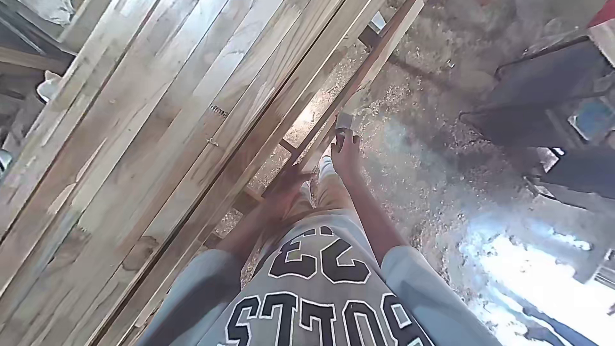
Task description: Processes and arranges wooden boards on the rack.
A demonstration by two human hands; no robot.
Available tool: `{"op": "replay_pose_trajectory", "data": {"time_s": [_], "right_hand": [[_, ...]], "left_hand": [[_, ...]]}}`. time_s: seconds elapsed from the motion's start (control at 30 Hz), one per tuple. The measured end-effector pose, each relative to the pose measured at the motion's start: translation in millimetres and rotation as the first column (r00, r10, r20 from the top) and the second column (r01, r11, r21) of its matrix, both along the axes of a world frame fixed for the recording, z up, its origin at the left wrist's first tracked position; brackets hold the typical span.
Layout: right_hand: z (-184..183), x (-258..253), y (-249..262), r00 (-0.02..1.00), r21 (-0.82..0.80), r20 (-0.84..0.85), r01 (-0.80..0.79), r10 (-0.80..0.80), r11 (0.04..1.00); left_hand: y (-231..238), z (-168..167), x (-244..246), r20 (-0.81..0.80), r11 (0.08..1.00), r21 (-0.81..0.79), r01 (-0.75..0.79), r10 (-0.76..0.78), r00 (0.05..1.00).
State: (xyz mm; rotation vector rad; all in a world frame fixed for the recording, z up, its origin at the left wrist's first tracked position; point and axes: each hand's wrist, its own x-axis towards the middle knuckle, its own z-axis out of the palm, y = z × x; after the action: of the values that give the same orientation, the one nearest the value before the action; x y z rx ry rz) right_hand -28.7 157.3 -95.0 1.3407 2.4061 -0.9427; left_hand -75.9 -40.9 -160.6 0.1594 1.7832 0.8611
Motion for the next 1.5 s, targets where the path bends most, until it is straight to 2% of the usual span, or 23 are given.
{"op": "replay_pose_trajectory", "data": {"time_s": [0.2, 0.33, 0.4, 0.47, 0.5, 0.57, 0.6, 0.63, 0.67, 0.73, 0.8, 0.87, 0.9, 0.97, 1.1, 1.23, 1.4, 1.5], "right_hand": [[10.1, 14.5, -15.5, 0.997, -0.058, 0.066, -0.031, 0.035, 0.998], [34.0, 30.0, -9.9, 0.959, -0.17, 0.177, -0.19, 0.22, 0.967], [43.7, 41.7, 6.5, 0.942, -0.265, 0.18, -0.23, 0.282, 0.936], [48.5, 49.1, 37.0, 0.941, -0.341, 0.123, -0.259, 0.316, 0.904], [52.7, 47.2, 56.6, 0.931, -0.338, 0.094, -0.303, 0.352, 0.891], [72.8, 25.3, 98.0, 0.855, -0.191, 0.104, -0.484, 0.508, 0.854], [84.2, 7.1, 117.3, 0.786, -0.058, 0.135, -0.601, 0.603, 0.797], [93.2, -13.9, 134.7, 0.694, 0.074, 0.156, -0.718, 0.703, 0.692], [97.2, -38.4, 149.1, 0.569, 0.192, 0.168, -0.82, 0.805, 0.54], [96.4, -90.2, 158.4, 0.232, 0.294, 0.184, -0.94, 0.955, 0.171], [88.4, -127.8, 138.7, -0.115, 0.255, 0.209, -0.952, 0.971, -0.168], [79.7, -145.0, 108.3, -0.4, 0.193, 0.231, -0.874, 0.887, -0.445], [74.2, -145.9, 98.8, -0.501, 0.198, 0.219, -0.818, 0.838, -0.541], [65.9, -143.9, 95.7, -0.596, 0.234, 0.192, -0.744, 0.779, -0.627], [62.2, -145.6, 130.2, -0.57, 0.293, 0.238, -0.73, 0.787, -0.617], [68.5, -154.4, 170.6, -0.493, 0.263, 0.389, -0.75, 0.778, -0.607], [73.0, -154.4, 213.2, -0.375, 0.28, 0.504, -0.781, 0.778, -0.558], [82.7, -147.3, 228.5, -0.252, 0.29, 0.582, -0.824, 0.773, -0.487]], "left_hand": [[-0.2, -1.2, -1.7, 0.018, 1.0, 0.014, -0.009, 0.008, 1.0], [-4.8, -3.6, -1.8, 0.033, 0.999, 0.052, -0.015, 0.013, 0.999], [-7.7, 0.4, 2.1, 0.059, 0.993, 0.079, -0.082, 0.078, 0.995], [-11.4, 9.0, 3.0, 0.024, 0.994, 0.061, -0.085, 0.084, 0.996], [-15.3, 15.2, 4.4, 0.001, 0.995, 0.045, -0.09, 0.09, 0.996], [-27.4, 18.3, 10.0, -0.067, 0.996, 0.001, -0.094, 0.094, 0.993], [-31.4, 17.0, 12.2, -0.108, 0.996, -0.024, -0.086, 0.083, 0.991], [-33.7, 14.6, 15.6, -0.151, 0.996, -0.045, -0.081, 0.073, 0.986], [-34.7, 12.3, 19.3, -0.177, 0.995, -0.064, -0.083, 0.071, 0.982], [-34.7, 9.3, 24.6, -0.227, 0.989, -0.128, -0.072, 0.041, 0.973], [-32.9, 8.2, 25.0, -0.271, 0.976, -0.216, 0.016, -0.076, 0.96], [-30.4, 16.0, 22.1, -0.311, 0.973, -0.225, 0.057, -0.127, 0.942], [-28.5, 18.9, 22.2, -0.316, 0.969, -0.235, 0.075, -0.149, 0.937], [-23.6, 22.4, 23.9, -0.319, 0.96, -0.256, 0.111, -0.192, 0.928], [-20.4, 12.3, 29.0, -0.316, 0.935, -0.327, 0.135, -0.243, 0.917], [-15.9, 15.7, 31.0, -0.308, 0.917, -0.379, 0.123, -0.251, 0.918], [-12.1, 18.6, 34.1, -0.36, 0.906, -0.407, 0.121, -0.281, 0.89], [-8.4, 27.7, 33.4, -0.348, 0.902, -0.412, 0.126, -0.284, 0.893]]}}
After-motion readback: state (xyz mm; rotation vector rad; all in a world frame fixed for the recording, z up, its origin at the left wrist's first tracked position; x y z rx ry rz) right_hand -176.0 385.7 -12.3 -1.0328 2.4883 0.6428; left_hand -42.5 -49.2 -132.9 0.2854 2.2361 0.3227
